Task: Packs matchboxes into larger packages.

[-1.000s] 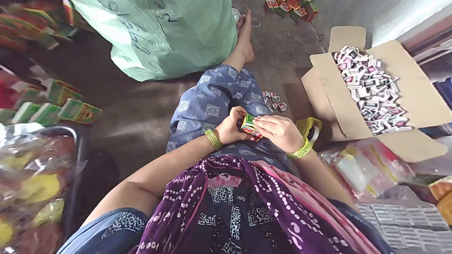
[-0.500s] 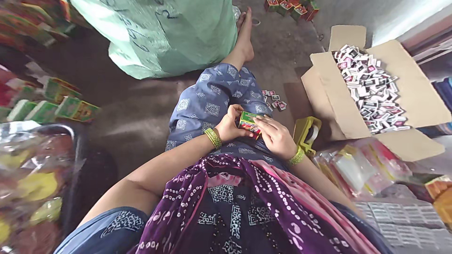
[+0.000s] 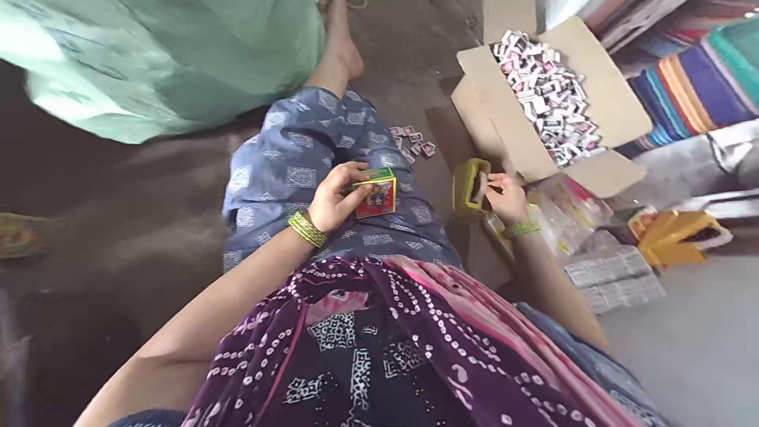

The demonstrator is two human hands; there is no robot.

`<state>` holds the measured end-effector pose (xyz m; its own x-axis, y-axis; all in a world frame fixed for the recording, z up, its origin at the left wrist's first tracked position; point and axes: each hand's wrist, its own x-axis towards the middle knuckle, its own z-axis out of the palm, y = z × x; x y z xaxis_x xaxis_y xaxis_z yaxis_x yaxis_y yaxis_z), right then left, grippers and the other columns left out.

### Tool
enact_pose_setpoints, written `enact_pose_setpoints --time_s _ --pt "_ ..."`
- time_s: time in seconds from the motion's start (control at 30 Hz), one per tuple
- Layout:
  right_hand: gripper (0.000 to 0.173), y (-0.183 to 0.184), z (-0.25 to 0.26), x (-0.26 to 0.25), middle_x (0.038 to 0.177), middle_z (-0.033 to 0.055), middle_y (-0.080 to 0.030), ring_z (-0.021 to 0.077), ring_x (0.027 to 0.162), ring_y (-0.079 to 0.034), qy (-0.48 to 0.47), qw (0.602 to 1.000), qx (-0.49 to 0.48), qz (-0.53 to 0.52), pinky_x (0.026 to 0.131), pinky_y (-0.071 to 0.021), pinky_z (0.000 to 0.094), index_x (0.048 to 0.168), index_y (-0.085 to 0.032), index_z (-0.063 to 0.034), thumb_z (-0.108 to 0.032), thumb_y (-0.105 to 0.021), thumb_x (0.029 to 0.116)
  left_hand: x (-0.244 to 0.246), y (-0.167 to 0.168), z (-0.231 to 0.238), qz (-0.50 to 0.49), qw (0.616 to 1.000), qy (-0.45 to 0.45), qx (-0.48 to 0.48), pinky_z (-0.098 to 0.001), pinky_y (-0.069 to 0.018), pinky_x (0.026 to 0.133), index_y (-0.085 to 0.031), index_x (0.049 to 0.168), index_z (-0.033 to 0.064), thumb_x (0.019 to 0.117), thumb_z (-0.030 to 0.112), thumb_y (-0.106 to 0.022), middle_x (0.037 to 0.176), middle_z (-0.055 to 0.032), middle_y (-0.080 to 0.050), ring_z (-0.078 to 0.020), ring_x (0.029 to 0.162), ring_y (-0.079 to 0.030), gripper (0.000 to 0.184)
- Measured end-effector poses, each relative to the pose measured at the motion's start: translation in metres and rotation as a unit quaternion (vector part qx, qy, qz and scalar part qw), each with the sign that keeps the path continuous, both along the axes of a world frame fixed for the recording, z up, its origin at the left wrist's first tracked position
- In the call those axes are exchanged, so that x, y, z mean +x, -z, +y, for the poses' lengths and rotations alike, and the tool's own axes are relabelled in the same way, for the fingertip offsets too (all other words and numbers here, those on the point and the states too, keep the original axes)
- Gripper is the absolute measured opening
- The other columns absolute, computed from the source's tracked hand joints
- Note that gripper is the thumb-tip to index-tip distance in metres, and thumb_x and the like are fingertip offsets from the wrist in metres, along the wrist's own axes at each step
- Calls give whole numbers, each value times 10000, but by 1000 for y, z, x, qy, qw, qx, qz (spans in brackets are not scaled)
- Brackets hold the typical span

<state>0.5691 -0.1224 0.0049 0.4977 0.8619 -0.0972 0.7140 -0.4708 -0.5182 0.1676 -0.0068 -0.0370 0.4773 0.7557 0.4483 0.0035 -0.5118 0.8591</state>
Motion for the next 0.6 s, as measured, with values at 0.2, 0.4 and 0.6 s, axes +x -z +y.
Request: enact_pose_setpoints --time_s 0.2,0.4,0.6 --pt "406 43 -35 43 1223 229 -669 335 1042 -670 74 986 -111 97 934 -530 521 1322 -613 5 -259 -638 1015 3 -1 0 -10 1000 15 -6 -416 -496 1074 -691 1096 3 1004 190 -611 1354 -162 -606 -238 1273 -585 223" --pt "418 53 -27 30 1124 156 -712 255 938 -676 105 982 -90 130 848 -547 464 1288 -657 -41 -308 -711 970 1 -1 -4 -17 999 13 -33 -382 -541 1008 -674 1128 10 1005 183 -623 1367 -156 -590 -208 1206 -620 218" --pt "421 57 -27 36 1053 123 -728 184 891 -684 196 949 -37 242 827 -568 382 1239 -692 -35 -245 -807 893 1 1 -5 -9 999 7 -37 -379 -561 981 -677 1127 25 1009 205 -629 1372 -139 -591 -196 1173 -638 220"
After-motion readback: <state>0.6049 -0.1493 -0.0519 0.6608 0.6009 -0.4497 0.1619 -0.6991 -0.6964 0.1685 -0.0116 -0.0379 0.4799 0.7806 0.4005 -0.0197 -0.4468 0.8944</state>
